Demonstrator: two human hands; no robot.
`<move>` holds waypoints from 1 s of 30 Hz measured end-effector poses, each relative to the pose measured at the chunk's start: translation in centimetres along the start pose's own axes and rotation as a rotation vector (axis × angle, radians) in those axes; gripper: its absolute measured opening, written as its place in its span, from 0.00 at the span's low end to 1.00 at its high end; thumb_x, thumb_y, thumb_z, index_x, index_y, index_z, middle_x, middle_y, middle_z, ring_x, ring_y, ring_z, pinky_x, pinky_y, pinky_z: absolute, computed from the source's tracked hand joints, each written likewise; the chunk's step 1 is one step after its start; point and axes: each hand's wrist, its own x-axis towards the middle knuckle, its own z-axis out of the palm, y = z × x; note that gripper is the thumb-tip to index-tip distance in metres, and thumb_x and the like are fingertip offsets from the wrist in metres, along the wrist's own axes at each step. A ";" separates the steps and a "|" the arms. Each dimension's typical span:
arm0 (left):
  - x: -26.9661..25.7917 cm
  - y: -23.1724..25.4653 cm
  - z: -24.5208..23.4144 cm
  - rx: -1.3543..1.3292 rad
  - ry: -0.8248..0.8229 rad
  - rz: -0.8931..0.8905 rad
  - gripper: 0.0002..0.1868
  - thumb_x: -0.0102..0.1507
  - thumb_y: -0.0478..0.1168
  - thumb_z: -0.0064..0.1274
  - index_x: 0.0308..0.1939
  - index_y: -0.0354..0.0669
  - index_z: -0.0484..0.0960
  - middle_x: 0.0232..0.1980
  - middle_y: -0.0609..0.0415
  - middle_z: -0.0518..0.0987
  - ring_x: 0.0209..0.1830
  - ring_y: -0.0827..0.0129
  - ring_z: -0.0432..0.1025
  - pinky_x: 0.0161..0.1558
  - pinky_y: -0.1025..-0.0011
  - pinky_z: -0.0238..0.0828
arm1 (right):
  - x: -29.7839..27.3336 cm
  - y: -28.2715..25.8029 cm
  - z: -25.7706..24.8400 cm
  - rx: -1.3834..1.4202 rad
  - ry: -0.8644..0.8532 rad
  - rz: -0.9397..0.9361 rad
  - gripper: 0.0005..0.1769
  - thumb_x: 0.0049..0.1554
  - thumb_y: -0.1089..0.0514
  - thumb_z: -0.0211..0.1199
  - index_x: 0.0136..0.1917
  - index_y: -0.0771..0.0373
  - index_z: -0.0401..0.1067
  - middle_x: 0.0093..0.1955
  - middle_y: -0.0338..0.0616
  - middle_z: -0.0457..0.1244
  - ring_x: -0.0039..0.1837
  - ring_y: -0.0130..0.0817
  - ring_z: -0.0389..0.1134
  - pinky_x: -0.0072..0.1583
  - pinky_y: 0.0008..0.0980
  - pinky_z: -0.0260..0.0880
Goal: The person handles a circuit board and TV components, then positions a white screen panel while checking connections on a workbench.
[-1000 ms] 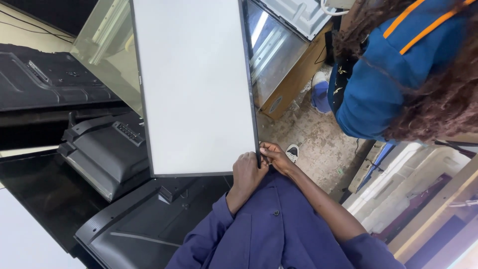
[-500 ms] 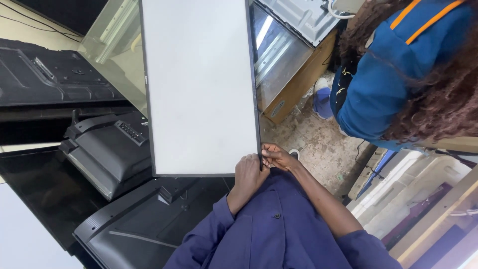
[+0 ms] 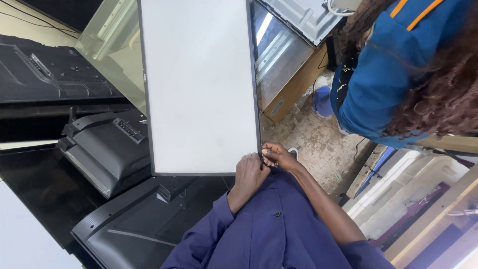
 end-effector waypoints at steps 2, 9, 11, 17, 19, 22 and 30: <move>0.4 -0.1 -0.2 -0.009 0.021 -0.013 0.11 0.53 0.45 0.45 0.28 0.41 0.72 0.25 0.43 0.74 0.31 0.46 0.74 0.33 0.54 0.71 | 1.1 1.0 -0.6 0.096 -0.020 0.008 0.08 0.57 0.58 0.60 0.44 0.67 0.69 0.25 0.45 0.61 0.26 0.24 0.63 0.27 0.16 0.62; 0.2 -0.3 -0.3 -0.016 0.000 0.009 0.11 0.52 0.44 0.46 0.28 0.40 0.72 0.27 0.41 0.75 0.31 0.45 0.74 0.34 0.53 0.71 | 1.0 0.1 -1.0 0.068 -0.113 0.045 0.10 0.57 0.56 0.61 0.43 0.67 0.70 0.26 0.44 0.63 0.27 0.23 0.65 0.28 0.17 0.63; 0.2 -0.2 -0.4 -0.016 -0.008 0.002 0.11 0.51 0.44 0.46 0.29 0.40 0.72 0.27 0.41 0.75 0.32 0.45 0.74 0.34 0.52 0.70 | 0.2 -1.7 -0.5 0.000 -0.103 0.054 0.10 0.57 0.57 0.60 0.44 0.67 0.70 0.26 0.42 0.63 0.28 0.20 0.64 0.27 0.15 0.62; 0.5 -0.3 -0.5 -0.026 -0.020 0.011 0.11 0.51 0.44 0.47 0.28 0.39 0.73 0.27 0.39 0.76 0.32 0.44 0.74 0.33 0.51 0.70 | -0.4 -2.8 0.4 -0.233 -0.057 0.048 0.09 0.59 0.58 0.57 0.44 0.66 0.71 0.27 0.42 0.62 0.28 0.21 0.61 0.26 0.14 0.58; 0.9 -0.4 -0.4 -0.050 -0.010 -0.005 0.12 0.51 0.44 0.48 0.28 0.38 0.73 0.26 0.40 0.75 0.30 0.44 0.74 0.32 0.52 0.69 | -0.6 -2.1 0.6 0.012 -0.037 0.050 0.09 0.58 0.57 0.59 0.44 0.65 0.71 0.26 0.42 0.61 0.27 0.23 0.63 0.27 0.17 0.64; 0.5 0.3 -1.6 -0.067 -0.028 -0.014 0.12 0.54 0.44 0.47 0.28 0.37 0.73 0.25 0.40 0.74 0.30 0.46 0.73 0.32 0.54 0.69 | -0.8 1.4 -0.2 0.077 -0.049 0.036 0.10 0.57 0.56 0.60 0.44 0.66 0.70 0.27 0.43 0.61 0.26 0.23 0.62 0.27 0.20 0.65; 0.7 0.2 -1.5 -0.076 -0.041 -0.041 0.13 0.54 0.45 0.46 0.27 0.37 0.74 0.25 0.41 0.74 0.31 0.48 0.74 0.32 0.56 0.70 | 1.1 6.6 -2.7 0.152 -0.070 0.010 0.09 0.56 0.58 0.62 0.43 0.68 0.70 0.26 0.40 0.62 0.25 0.20 0.62 0.27 0.18 0.64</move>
